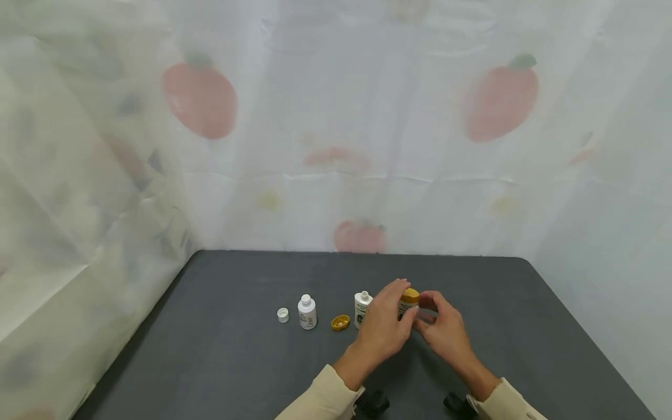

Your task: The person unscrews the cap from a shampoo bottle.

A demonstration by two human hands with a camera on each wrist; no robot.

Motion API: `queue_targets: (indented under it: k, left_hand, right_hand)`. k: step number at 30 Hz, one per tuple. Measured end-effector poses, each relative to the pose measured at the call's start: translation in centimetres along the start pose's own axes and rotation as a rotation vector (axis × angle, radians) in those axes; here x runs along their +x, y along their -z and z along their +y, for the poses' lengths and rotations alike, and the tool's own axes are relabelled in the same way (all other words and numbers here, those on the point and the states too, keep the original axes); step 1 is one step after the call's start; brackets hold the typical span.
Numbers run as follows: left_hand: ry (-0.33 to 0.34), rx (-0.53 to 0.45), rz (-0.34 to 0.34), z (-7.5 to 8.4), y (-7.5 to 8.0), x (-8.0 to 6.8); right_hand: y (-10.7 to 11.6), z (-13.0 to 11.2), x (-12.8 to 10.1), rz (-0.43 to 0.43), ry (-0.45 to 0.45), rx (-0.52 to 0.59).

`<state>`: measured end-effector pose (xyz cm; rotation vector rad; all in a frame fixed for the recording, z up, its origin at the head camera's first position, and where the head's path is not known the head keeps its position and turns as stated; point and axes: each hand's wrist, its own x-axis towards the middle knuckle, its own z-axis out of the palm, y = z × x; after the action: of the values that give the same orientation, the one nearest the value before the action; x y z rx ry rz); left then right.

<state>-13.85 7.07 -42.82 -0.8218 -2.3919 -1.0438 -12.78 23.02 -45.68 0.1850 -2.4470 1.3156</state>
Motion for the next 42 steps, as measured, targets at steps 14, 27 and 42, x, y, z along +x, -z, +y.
queue_targets:
  k: [14, 27, 42]
  left_hand:
    - [0.161, 0.029, 0.152, 0.3, -2.5, 1.5]
    - [0.048, -0.043, 0.149, 1.1, -1.2, 1.6]
    - [0.014, -0.313, 0.058, 4.2, 4.4, 2.4]
  right_hand:
    - [-1.8, 1.3, 0.6, 0.084, 0.089, -0.081]
    - [-1.0, 0.4, 0.3, 0.133, 0.035, 0.045]
    - [1.5, -4.0, -1.3, 0.241, 0.305, 0.03]
